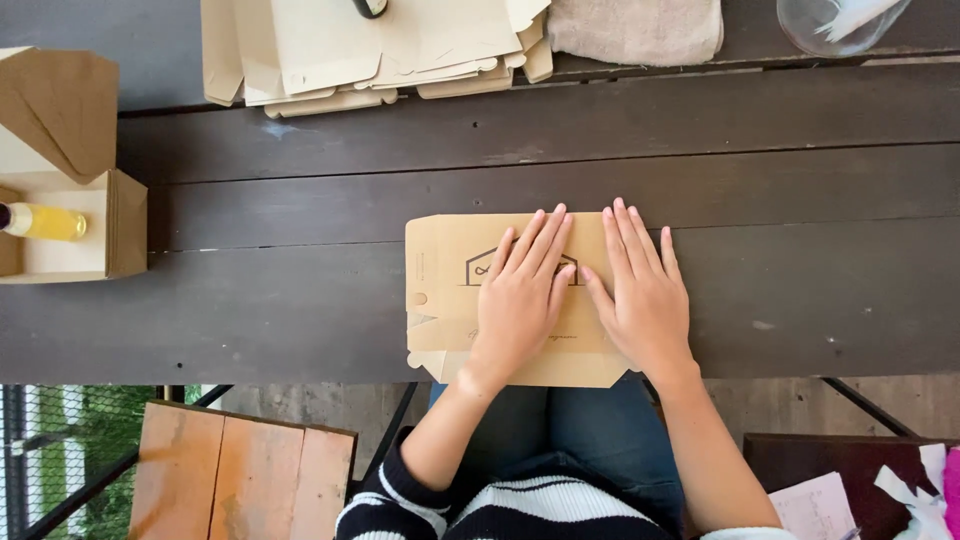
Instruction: The person folds a flat cardboard box into its three-dimensional form. They fold the side flaps, tuck the top flap into a slot, and press the box flat to secure the shape.
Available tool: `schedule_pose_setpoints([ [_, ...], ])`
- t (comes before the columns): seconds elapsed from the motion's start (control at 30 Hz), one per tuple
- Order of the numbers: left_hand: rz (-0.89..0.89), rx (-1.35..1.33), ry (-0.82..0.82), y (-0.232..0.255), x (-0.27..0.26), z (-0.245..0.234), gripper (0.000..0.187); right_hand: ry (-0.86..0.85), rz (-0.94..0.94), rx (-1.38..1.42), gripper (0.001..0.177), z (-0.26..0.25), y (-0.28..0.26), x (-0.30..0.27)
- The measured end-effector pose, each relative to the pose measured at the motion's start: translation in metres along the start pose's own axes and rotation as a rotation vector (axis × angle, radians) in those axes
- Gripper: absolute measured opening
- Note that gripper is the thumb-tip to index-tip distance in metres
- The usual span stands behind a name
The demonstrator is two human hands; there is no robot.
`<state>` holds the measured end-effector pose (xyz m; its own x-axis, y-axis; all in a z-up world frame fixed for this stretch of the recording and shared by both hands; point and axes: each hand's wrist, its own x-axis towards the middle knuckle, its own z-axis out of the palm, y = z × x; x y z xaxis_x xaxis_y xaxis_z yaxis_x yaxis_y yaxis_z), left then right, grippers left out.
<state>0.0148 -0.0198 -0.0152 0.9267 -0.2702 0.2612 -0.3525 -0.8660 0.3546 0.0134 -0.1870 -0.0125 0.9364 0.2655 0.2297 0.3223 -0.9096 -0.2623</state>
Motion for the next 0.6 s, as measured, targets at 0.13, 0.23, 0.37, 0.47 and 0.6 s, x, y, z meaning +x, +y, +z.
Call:
schedule_pose_setpoints([
  [0.13,-0.017,-0.008,-0.025,-0.01,-0.004,-0.009,0.053,-0.01,-0.018,-0.02,0.064,0.0,-0.003,0.001],
  [0.23,-0.036,0.029,-0.026,-0.022,-0.006,-0.019,0.052,-0.018,-0.007,-0.005,0.063,-0.002,-0.003,0.001],
  [0.37,-0.125,-0.046,-0.054,-0.038,-0.012,-0.028,0.052,-0.037,0.006,0.02,0.063,-0.003,-0.005,0.001],
  [0.47,-0.171,-0.076,-0.056,-0.046,-0.014,-0.037,0.051,-0.043,0.014,0.018,0.063,-0.002,-0.005,0.001],
  [0.6,-0.216,-0.083,-0.053,-0.056,-0.017,-0.048,0.05,-0.061,0.034,0.012,0.063,0.0,-0.004,0.001],
])
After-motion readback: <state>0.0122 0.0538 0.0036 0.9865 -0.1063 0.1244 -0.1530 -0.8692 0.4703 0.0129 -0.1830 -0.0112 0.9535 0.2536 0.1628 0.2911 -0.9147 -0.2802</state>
